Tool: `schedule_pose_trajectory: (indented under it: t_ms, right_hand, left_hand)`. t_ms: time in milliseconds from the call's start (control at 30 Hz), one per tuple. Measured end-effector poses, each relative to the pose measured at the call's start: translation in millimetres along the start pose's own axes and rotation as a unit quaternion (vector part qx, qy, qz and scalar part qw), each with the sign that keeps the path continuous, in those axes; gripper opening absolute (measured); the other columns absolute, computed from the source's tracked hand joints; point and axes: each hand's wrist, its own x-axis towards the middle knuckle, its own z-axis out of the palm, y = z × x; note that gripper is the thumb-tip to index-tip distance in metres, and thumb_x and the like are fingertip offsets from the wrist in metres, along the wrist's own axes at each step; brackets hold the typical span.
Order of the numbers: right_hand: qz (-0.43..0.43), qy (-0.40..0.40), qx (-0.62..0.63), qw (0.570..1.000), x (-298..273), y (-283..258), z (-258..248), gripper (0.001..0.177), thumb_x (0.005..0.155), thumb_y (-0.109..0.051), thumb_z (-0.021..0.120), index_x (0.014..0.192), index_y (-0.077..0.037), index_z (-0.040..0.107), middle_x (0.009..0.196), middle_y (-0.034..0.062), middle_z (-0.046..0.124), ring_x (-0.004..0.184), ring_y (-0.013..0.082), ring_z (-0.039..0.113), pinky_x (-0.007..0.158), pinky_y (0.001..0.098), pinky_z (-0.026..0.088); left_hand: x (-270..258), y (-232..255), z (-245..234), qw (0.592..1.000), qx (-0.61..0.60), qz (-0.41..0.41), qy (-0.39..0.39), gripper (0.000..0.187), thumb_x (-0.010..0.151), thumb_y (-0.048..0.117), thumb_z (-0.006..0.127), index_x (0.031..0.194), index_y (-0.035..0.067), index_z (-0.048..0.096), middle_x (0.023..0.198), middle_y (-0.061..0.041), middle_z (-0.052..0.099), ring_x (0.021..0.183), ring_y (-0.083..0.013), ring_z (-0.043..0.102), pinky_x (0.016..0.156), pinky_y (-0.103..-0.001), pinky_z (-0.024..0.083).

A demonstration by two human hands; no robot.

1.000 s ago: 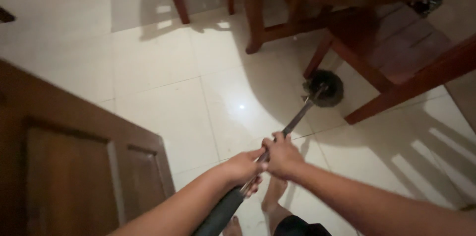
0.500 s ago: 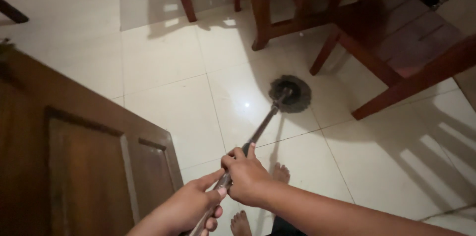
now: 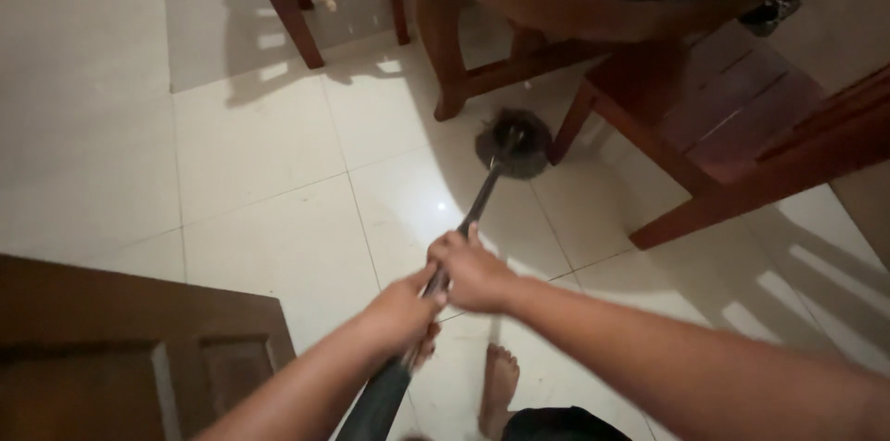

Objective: The person mops a tiled floor using a spin mop, moving around a dining table and chairs. A cat is resting on a chair nearby. The person briefly adjusts a chair to continue mopping.

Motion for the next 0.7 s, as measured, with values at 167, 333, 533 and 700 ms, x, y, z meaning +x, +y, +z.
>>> schedule_pose_trajectory:
  t_ms: [167, 333, 533, 700]
  right_hand:
    - [0.019, 0.014, -0.074, 0.997, 66, 80, -40, 0.049, 0.082, -0.030, 0.075, 0.126, -0.014, 0.060, 0.141, 0.0147, 0.052, 0.141, 0.0369, 0.042, 0.130, 0.0516, 0.017]
    - [0.077, 0.005, -0.113, 0.991, 106, 124, -85, 0.075, 0.085, -0.037, 0.073, 0.150, -0.011, 0.044, 0.165, 0.0119, 0.028, 0.158, 0.0324, 0.009, 0.123, 0.0455, 0.023]
    - [0.121, 0.012, -0.137, 0.983, 153, 134, -112, 0.096, 0.081, -0.038, 0.080, 0.157, -0.009, 0.028, 0.166, 0.0106, 0.022, 0.156, 0.0291, 0.010, 0.126, 0.0397, 0.022]
    - [0.098, -0.005, -0.187, 0.977, 195, 105, -68, 0.068, 0.098, -0.041, 0.060, 0.154, -0.012, 0.036, 0.171, 0.0122, 0.018, 0.159, 0.0345, 0.012, 0.124, 0.0430, 0.026]
  left_hand:
    - [109, 59, 9, 0.997, 0.056, 0.055, -0.014, 0.045, 0.098, 0.012, 0.050, 0.142, 0.019, 0.047, 0.066, -0.013, 0.055, 0.046, -0.0238, 0.054, 0.041, -0.042, 0.047]
    - [237, 125, 7, 0.949, 0.237, 0.199, -0.066, 0.027, 0.095, 0.008, 0.049, 0.112, -0.008, 0.062, 0.063, -0.019, 0.064, 0.047, -0.0289, 0.063, 0.040, -0.042, 0.048]
    - [343, 175, -21, 0.921, 0.333, 0.136, -0.149, 0.024, 0.096, 0.011, 0.052, 0.104, -0.010, 0.063, 0.064, -0.020, 0.066, 0.047, -0.0296, 0.065, 0.041, -0.041, 0.052]
    - [328, 133, -93, 0.950, 0.153, 0.176, -0.207, 0.035, 0.099, 0.017, 0.048, 0.129, -0.001, 0.041, 0.063, -0.022, 0.061, 0.044, -0.0332, 0.060, 0.040, -0.046, 0.051]
